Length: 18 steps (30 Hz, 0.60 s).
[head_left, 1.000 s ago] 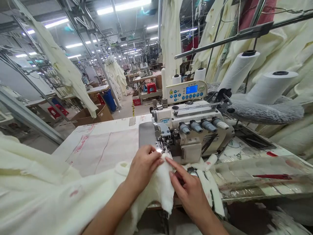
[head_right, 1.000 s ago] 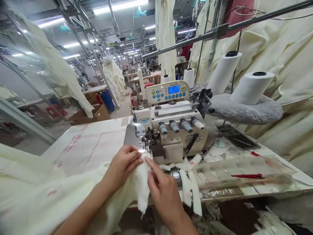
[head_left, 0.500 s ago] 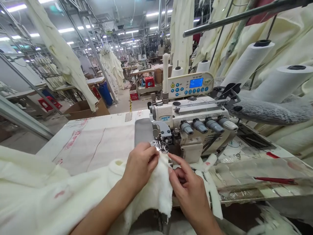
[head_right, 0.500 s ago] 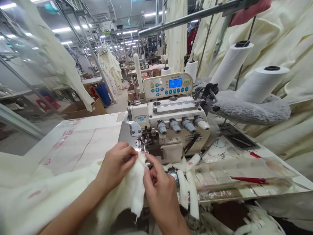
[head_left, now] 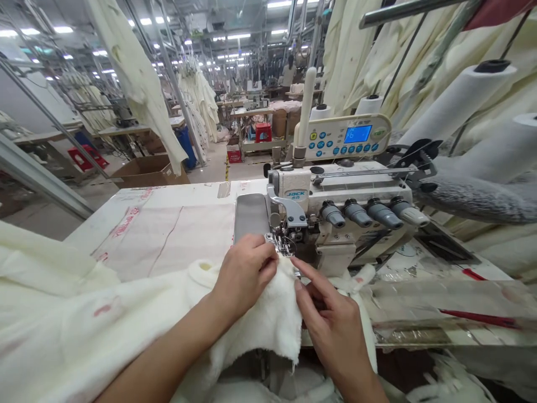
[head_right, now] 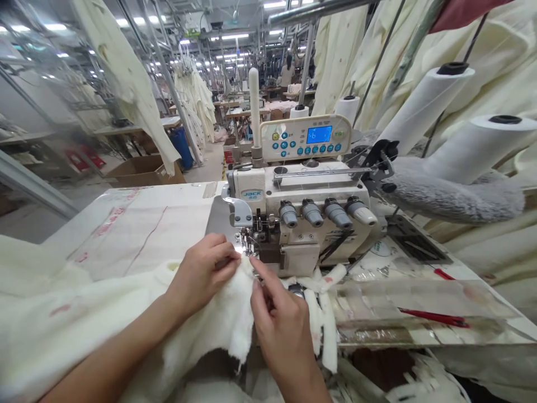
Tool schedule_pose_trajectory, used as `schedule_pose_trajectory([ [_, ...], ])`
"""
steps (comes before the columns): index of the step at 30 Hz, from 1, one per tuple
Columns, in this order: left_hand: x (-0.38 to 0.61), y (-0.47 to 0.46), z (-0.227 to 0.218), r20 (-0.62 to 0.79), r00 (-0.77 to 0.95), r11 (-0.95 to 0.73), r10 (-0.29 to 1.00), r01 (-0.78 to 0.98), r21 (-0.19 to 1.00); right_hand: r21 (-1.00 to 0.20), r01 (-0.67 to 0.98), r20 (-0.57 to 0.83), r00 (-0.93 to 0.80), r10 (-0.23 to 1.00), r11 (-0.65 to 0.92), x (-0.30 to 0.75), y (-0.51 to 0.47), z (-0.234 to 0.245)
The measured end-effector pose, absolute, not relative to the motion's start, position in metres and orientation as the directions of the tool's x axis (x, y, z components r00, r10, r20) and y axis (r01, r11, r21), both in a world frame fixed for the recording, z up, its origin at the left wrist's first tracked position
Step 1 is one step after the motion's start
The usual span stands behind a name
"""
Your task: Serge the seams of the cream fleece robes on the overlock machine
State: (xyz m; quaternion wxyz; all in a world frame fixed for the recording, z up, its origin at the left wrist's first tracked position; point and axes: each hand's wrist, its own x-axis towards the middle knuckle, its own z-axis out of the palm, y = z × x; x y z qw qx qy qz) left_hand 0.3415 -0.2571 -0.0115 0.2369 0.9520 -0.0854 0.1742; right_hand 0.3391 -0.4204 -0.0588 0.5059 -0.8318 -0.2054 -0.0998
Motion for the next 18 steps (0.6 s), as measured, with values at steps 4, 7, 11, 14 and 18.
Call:
schedule_pose_trajectory([
  [4, 0.3405, -0.2573, -0.0114, 0.371, 0.925, -0.880, -0.079, -0.240, 0.411, -0.688, 0.618, 0.552, 0.786, 0.278, -0.381, 0.3386, -0.4221, -0.0615],
  [7, 0.3401, -0.2572, -0.0118, 0.369, 0.926, -0.876, -0.084, -0.245, 0.415, -0.663, 0.641, 0.569, 0.767, 0.297, -0.386, 0.3402, -0.4222, -0.0614],
  [11, 0.3403, -0.2573, -0.0122, 0.376, 0.922, -0.872, -0.091, -0.257, 0.418, -0.713, 0.539, 0.481, 0.841, 0.247, -0.448, 0.3407, -0.4212, -0.0590],
  [14, 0.3416, -0.2575, -0.0119, 0.380, 0.921, -0.872, -0.083, -0.252, 0.420, -0.737, 0.479, 0.420, 0.877, 0.232, -0.477, 0.3405, -0.4205, -0.0575],
  [18, 0.3446, -0.2562, -0.0107, 0.358, 0.932, -0.858, -0.062, -0.233, 0.458, -0.775, 0.422, 0.353, 0.907, 0.231, -0.470, 0.3421, -0.4200, -0.0566],
])
